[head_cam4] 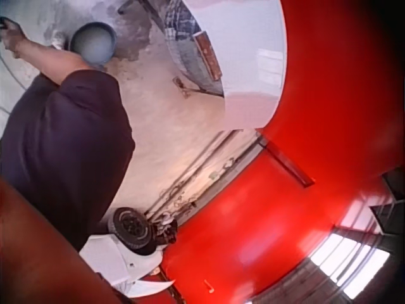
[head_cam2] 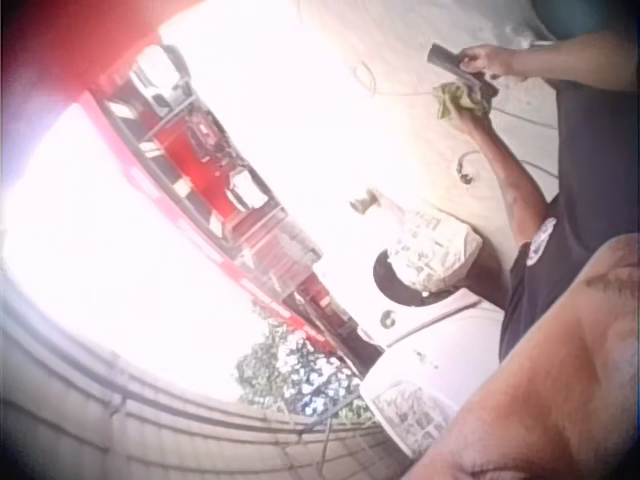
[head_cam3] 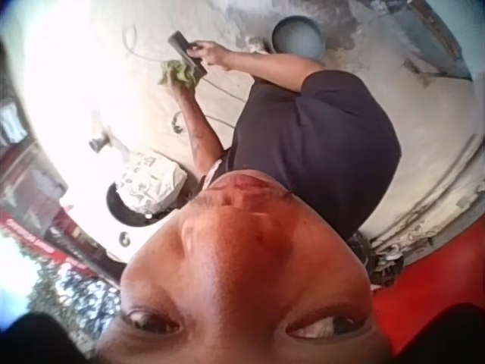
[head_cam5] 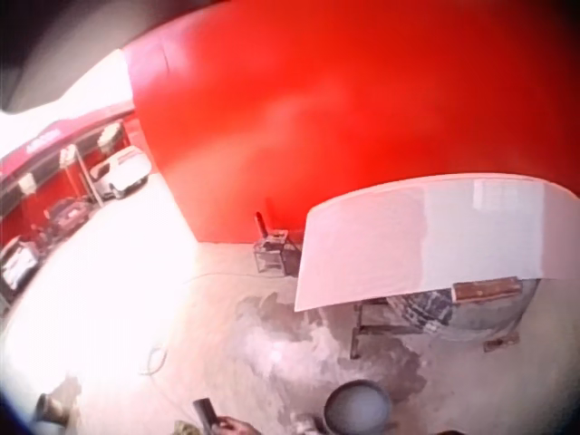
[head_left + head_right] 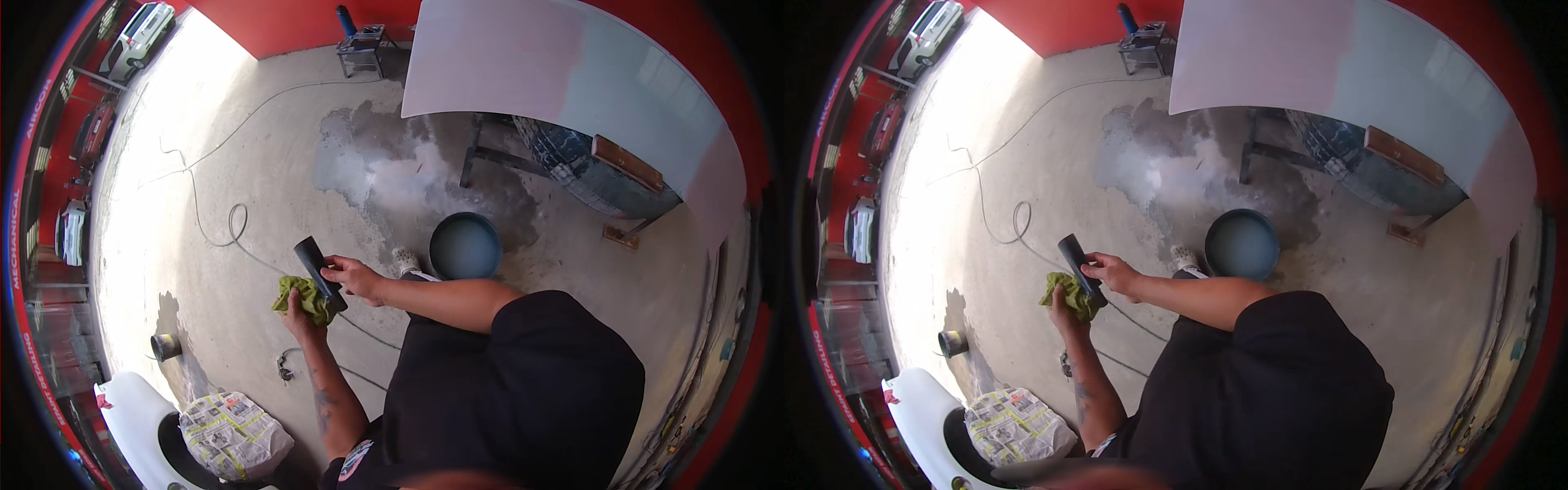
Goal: The person is wet-sanding a white car bumper using a sanding block and rinsing it with water from a bucket and a cloth.
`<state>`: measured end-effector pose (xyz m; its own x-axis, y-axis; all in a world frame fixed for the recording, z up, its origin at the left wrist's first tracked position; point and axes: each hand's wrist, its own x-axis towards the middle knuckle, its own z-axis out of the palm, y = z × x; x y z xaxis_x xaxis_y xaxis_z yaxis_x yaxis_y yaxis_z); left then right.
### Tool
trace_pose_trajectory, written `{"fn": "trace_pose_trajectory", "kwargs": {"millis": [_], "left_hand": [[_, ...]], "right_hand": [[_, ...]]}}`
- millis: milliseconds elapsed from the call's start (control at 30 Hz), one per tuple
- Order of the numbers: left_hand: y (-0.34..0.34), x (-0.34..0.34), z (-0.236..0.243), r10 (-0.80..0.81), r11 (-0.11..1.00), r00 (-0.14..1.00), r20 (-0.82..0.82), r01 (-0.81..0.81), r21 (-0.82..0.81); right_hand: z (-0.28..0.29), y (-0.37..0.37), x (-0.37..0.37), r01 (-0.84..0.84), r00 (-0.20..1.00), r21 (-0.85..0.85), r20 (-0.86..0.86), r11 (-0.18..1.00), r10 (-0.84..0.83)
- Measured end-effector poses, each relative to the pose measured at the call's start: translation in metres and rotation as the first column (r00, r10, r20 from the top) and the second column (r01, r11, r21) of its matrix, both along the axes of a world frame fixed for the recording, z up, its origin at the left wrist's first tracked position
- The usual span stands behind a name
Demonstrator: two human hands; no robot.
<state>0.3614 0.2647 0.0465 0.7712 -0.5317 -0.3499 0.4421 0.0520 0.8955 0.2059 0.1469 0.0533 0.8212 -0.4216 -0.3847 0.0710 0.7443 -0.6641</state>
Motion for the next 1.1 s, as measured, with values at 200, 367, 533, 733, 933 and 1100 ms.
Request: {"fn": "trace_pose_trajectory", "kwargs": {"millis": [200,367,533,733,933,1100], "left_hand": [[-0.185,0.025,0.041,-0.366,0.929,0.883,0.294,0.364,0.064],[-0.295,0.006,0.048,-0.667,0.683,0.017,0.745,0.415,0.601],[-0.385,-0.044,0.09,-0.759,0.394,0.056,0.648,0.832,0.389],[-0.526,-0.088,0.116,-0.907,0.164,0.146,0.394,0.986,0.011],[-0.618,-0.202,0.218,-0.558,-0.053,-0.233,0.796,0.968,0.246],[-0.666,-0.269,0.2,0.287,0.059,-0.572,0.769,0.811,0.582]], "right_hand": [[-0.011,-0.094,0.036,0.413,0.911,0.24,-0.107,0.879,-0.399],[-0.004,-0.179,0.058,0.725,0.683,0.209,-0.096,0.656,-0.724],[0.029,-0.246,0.039,0.925,0.373,0.107,-0.091,0.364,-0.923],[0.046,-0.322,-0.029,0.974,-0.171,0.186,0.215,-0.132,-0.961],[0.035,-0.358,-0.175,0.602,-0.544,-0.589,0.191,-0.539,-0.817],[0.046,-0.365,-0.184,-0.05,-0.817,-0.996,0.084,-0.075,-0.57]]}}
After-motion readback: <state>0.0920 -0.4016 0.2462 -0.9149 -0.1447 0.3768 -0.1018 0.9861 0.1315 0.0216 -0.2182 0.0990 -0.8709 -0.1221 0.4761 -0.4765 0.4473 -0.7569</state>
